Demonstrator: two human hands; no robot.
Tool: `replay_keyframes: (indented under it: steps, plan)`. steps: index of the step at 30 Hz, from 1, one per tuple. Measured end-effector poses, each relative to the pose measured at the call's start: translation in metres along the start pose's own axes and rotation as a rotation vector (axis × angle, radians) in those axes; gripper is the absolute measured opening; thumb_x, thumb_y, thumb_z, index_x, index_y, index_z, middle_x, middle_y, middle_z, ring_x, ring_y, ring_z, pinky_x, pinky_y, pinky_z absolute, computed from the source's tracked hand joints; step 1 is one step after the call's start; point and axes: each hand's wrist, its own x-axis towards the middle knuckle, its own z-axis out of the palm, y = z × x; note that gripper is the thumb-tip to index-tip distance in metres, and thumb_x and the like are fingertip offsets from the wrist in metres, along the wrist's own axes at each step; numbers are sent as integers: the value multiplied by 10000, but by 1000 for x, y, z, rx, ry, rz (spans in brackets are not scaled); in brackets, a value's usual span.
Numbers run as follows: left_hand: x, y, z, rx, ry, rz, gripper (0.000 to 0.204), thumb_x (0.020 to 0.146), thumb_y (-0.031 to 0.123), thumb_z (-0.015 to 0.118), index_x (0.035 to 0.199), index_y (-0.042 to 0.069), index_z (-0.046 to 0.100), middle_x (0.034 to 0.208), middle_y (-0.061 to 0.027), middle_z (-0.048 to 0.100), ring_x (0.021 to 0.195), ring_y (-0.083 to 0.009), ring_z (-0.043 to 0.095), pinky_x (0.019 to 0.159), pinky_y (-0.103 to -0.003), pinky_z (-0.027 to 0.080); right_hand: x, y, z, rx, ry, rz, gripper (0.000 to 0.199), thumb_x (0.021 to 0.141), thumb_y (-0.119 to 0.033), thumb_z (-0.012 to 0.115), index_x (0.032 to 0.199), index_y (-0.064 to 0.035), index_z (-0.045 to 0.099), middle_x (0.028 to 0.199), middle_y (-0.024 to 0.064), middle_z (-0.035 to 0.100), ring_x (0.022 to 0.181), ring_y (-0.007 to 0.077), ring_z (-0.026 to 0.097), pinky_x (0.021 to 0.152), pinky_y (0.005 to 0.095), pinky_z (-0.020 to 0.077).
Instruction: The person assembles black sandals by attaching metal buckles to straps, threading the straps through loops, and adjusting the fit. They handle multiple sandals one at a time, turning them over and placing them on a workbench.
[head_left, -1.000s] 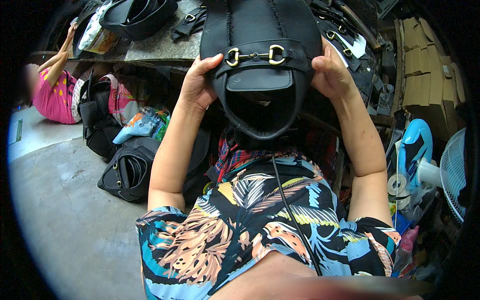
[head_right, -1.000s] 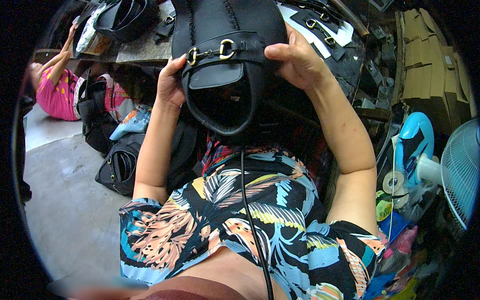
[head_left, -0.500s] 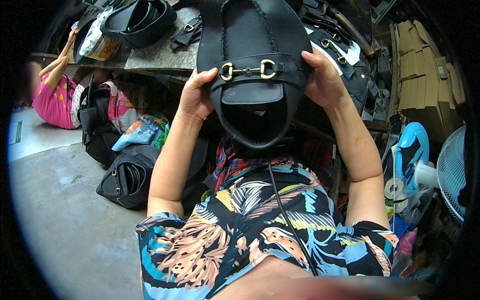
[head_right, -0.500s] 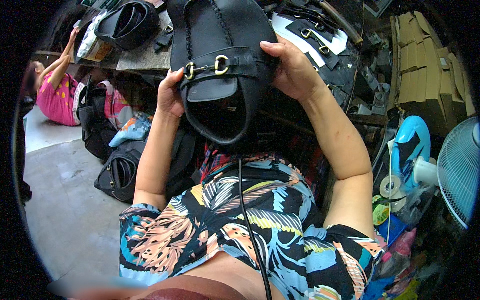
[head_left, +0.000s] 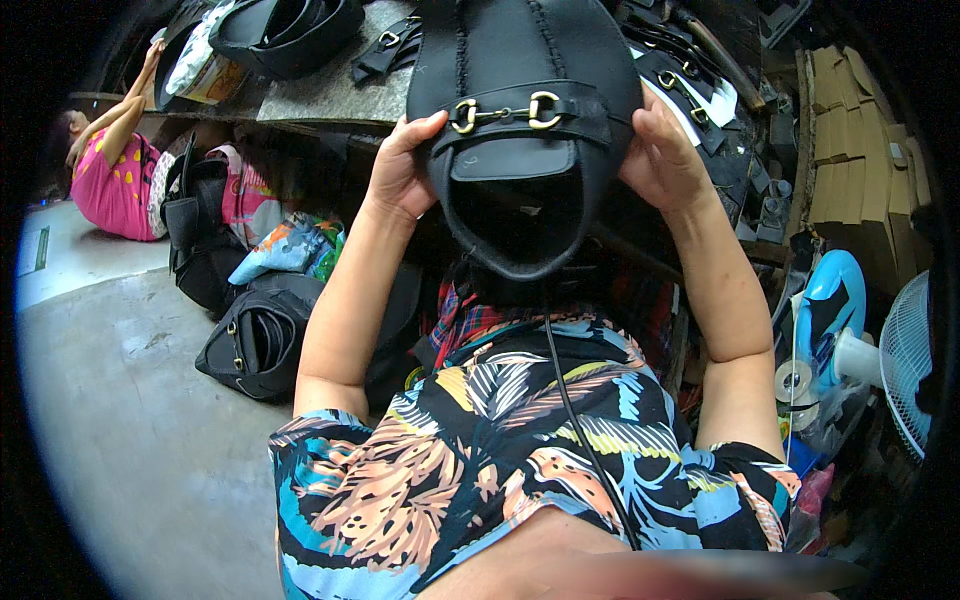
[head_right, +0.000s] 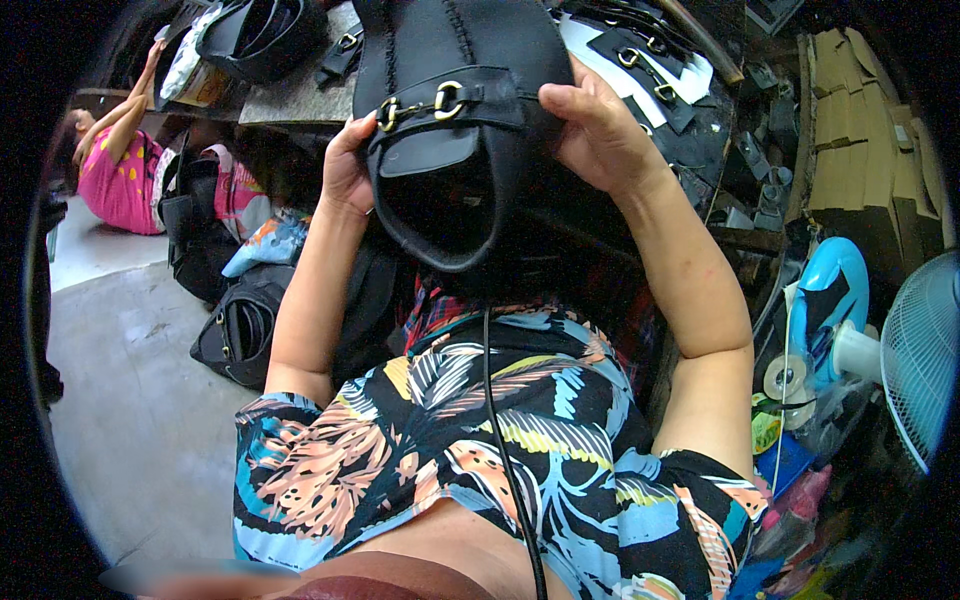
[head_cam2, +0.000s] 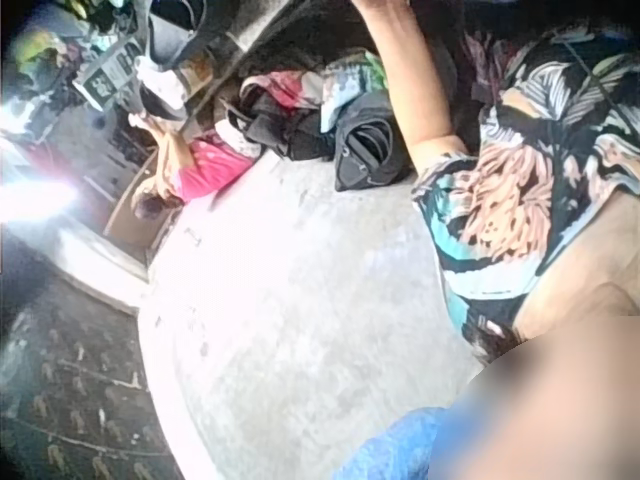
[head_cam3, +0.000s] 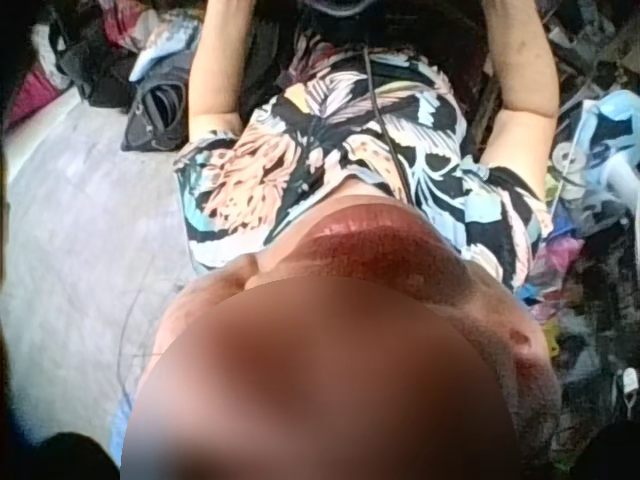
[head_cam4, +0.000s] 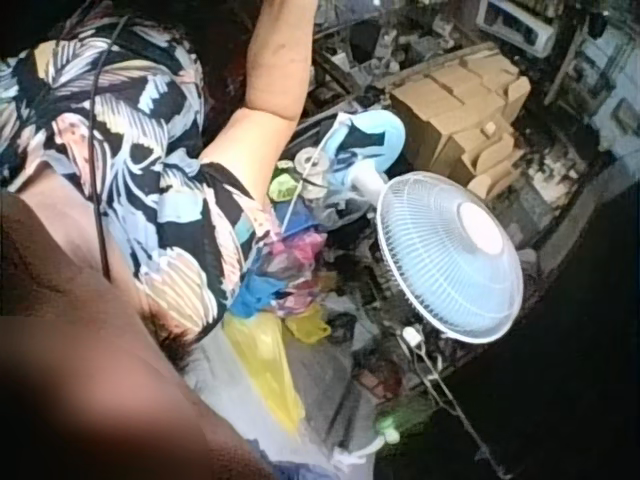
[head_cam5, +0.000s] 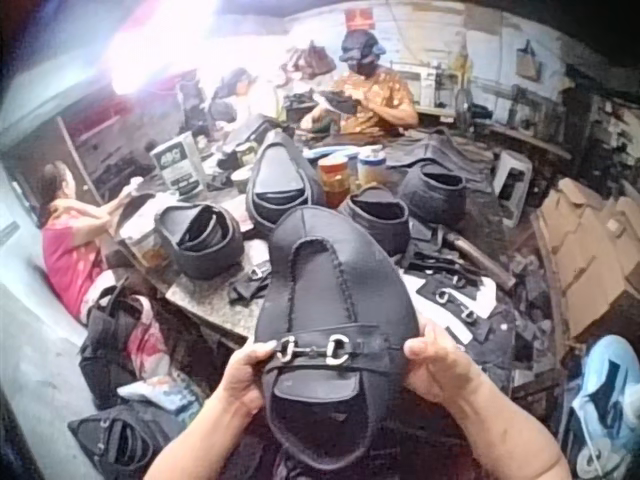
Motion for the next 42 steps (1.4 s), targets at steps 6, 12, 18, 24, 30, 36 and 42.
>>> replay_keyframes:
  steps: [6, 12, 18, 24, 30, 36, 42]
  plan:
    - [-2, -9, 20, 143, 60, 42, 342, 860, 66, 646, 1176, -28, 555, 1039, -160, 678, 906, -243, 705, 809, -393, 610, 2, -3, 1, -120, 155, 78, 507, 810, -214, 728, 1208, 32, 532, 1033, 121, 688, 900, 194, 697, 845, 357, 585]
    - [2, -21, 49, 92, -129, 37, 418, 878, 116, 654, 1245, -29, 515, 1097, -156, 671, 973, -252, 692, 882, -418, 577, 1, -6, -3, 14, 149, 92, 467, 793, -184, 670, 1193, 30, 558, 1019, 140, 693, 860, 215, 708, 802, 372, 604]
    - [12, -19, 58, 510, -14, 192, 613, 858, 177, 725, 1354, -2, 413, 1189, -153, 613, 1021, -226, 658, 877, -383, 555, -2, -19, -10, 218, 36, 38, 318, 881, -227, 549, 1018, 24, 690, 920, 149, 722, 801, 214, 714, 773, 345, 597]
    - [3, 19, 83, 1903, -82, 1028, 1325, 449, 342, 915, 1542, 155, 190, 1479, -162, 404, 1411, -331, 318, 1150, -471, 278, 0, -31, 12, 123, -38, -12, 291, 848, -213, 572, 970, 31, 673, 863, 133, 710, 760, 216, 708, 755, 349, 596]
    - [-12, 30, 123, 2372, -743, 685, 1255, 309, 297, 827, 1479, 211, 382, 1556, -22, 332, 1462, -308, 231, 1197, -508, 179, 4, -12, 42, -122, 58, 102, 581, 744, -195, 636, 1274, 8, 513, 1086, 153, 664, 882, 214, 704, 793, 338, 598]
    - [-15, 33, 133, 2329, -747, 625, 1301, 276, 276, 850, 1484, 217, 369, 1558, -22, 328, 1460, -293, 244, 1198, -517, 173, 7, -19, 54, -89, 84, 80, 605, 744, -194, 633, 1291, 24, 497, 1092, 162, 663, 898, 231, 703, 810, 351, 598]
    - [-17, 39, 114, 2252, -370, 803, 1178, 451, 317, 880, 1497, 239, 347, 1586, -50, 260, 1463, -288, 231, 1187, -517, 179, 1, -34, 20, -85, 181, 26, 571, 765, -238, 614, 1268, 12, 512, 1094, 142, 655, 922, 219, 676, 859, 366, 557]
